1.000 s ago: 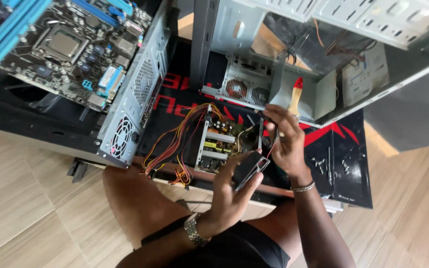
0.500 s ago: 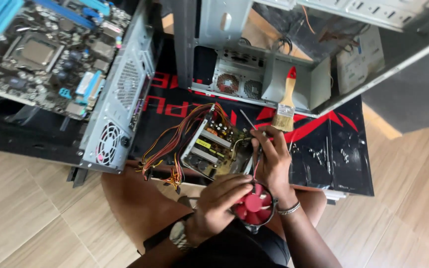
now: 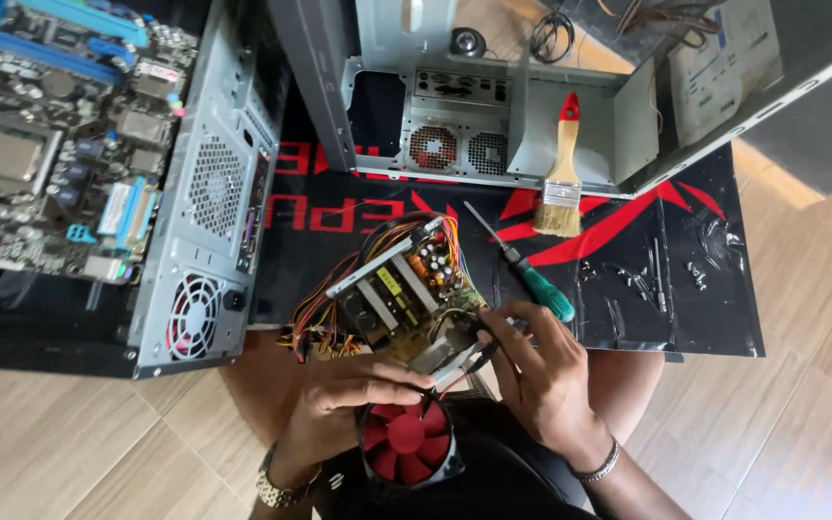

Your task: Cleaning a computer fan with a brush and inspecting/manipulating the internal components of a power supply unit.

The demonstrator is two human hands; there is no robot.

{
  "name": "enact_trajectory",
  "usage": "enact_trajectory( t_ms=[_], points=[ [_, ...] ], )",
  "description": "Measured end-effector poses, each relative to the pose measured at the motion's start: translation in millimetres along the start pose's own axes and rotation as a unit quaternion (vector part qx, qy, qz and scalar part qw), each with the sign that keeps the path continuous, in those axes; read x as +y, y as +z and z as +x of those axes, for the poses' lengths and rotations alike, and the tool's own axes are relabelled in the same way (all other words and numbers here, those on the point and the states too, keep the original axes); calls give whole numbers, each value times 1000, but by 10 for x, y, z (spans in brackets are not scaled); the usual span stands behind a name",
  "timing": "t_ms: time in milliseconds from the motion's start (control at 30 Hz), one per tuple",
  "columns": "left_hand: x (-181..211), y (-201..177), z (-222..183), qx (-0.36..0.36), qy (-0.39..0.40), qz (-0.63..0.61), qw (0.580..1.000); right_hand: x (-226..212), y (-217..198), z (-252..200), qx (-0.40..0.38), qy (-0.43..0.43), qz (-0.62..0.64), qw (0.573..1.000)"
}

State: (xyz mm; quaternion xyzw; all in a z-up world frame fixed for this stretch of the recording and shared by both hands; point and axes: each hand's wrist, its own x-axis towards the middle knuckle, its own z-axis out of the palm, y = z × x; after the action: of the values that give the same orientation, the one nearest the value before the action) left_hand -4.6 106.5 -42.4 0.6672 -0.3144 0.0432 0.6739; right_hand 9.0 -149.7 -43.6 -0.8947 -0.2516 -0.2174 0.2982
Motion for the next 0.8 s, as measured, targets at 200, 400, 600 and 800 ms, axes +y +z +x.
enact_trajectory(
  t_ms=[200, 400, 600, 800],
  points=[
    [2, -51, 191, -34, -29, 2, 999, 94, -79, 222, 21, -27, 68, 997],
    [47, 85, 456, 105, -6, 57, 993, 354, -177, 497, -34, 53, 98, 993],
    [91, 57, 704, 158, 38, 195, 967, 532, 37, 614, -111, 121, 193, 967],
    [-160, -80, 802, 141, 71, 319, 935, 617, 129, 597, -159, 209, 277, 924]
  ],
)
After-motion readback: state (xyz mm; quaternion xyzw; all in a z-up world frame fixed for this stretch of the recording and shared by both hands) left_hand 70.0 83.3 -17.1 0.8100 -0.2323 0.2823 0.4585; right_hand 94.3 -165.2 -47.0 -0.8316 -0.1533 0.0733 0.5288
